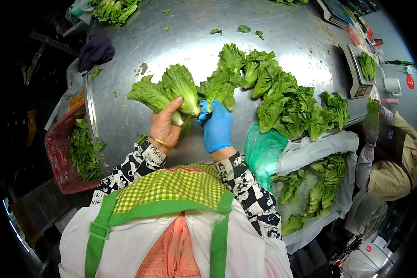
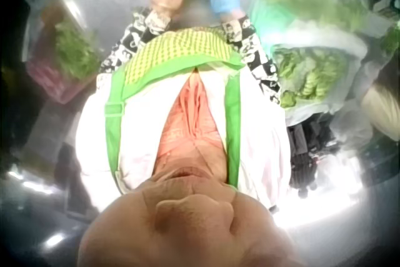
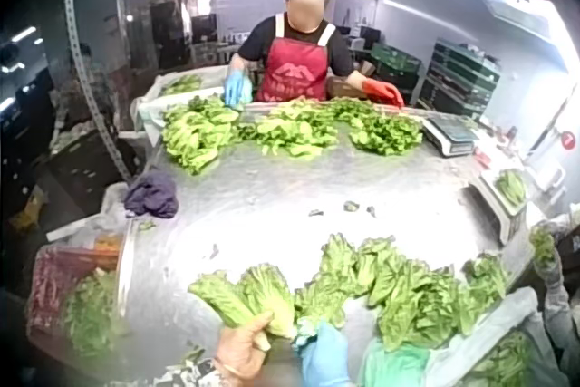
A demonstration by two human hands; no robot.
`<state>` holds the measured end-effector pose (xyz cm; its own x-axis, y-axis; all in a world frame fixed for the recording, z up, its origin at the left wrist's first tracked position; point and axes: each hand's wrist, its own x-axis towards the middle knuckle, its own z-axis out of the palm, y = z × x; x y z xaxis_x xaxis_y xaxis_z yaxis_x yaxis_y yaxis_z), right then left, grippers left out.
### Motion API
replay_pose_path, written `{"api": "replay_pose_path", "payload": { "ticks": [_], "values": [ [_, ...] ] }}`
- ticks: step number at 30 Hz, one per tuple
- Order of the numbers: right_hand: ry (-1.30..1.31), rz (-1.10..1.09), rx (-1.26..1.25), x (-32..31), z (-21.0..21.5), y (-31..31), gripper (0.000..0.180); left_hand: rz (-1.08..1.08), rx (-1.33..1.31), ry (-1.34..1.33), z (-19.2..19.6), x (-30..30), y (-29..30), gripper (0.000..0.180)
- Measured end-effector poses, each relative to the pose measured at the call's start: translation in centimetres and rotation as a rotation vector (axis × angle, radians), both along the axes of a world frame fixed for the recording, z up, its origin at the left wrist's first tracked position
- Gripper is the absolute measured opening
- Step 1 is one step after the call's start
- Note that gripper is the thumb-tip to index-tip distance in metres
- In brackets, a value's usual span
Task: The person trims and separates lettuce leaves on a metal table, sorts plastic bags into a container, and lifts a plastic basket filled with lettuce.
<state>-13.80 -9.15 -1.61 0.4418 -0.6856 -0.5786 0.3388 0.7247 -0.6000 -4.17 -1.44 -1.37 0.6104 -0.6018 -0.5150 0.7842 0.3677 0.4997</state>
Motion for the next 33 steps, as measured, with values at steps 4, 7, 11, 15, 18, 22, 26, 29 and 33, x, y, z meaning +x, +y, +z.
{"api": "replay_pose_path", "payload": {
  "ticks": [4, 7, 11, 15, 18, 22, 26, 29, 33],
  "values": [
    [0.397, 0.439, -0.138, -1.5, 1.1, -1.0, 0.031, -0.024, -0.012, 0.032, 0.7, 0.9, 0.6, 0.034],
    [0.763, 0.497, -0.891, -2.3, -0.7, -0.2, 0.037, -0.09, -0.053, -0.004, 1.4, 1.0, 0.5, 0.034],
    [0.398, 0.463, -1.092, -2.2, 1.6, 0.1, 0.045, -0.104, -0.071, -0.069, 0.8, 0.3, 0.4, 0.037],
    [0.457, 0.484, -1.316, -1.9, 2.3, -0.2, 0.027, -0.132, -0.096, -0.108, 1.2, 0.1, 0.4, 0.04],
    [0.427, 0.424, -1.411, -2.1, 2.8, 0.0, 0.021, -0.291, -0.1, 0.04, 0.4, 0.7, 0.8, 0.043],
    [0.396, 0.387, -1.584, -2.1, 3.0, 0.1, 0.017, -0.357, -0.215, 0.046, 0.8, 0.7, 1.1, 0.049],
    [0.43, 0.426, -1.711, -2.1, 3.3, 0.3, 0.015, -0.36, -0.227, 0.039, 0.6, 0.9, 1.1, 0.048],
    [0.419, 0.36, -1.778, -2.3, 3.0, 0.5, 0.015, -0.354, -0.242, 0.145, 0.0, 0.7, 1.1, 0.048],
    [0.461, 0.333, -1.738, -2.4, 2.8, 0.7, 0.015, -0.296, -0.167, 0.04, 0.0, 0.1, 1.2, 0.044]
  ]
}}
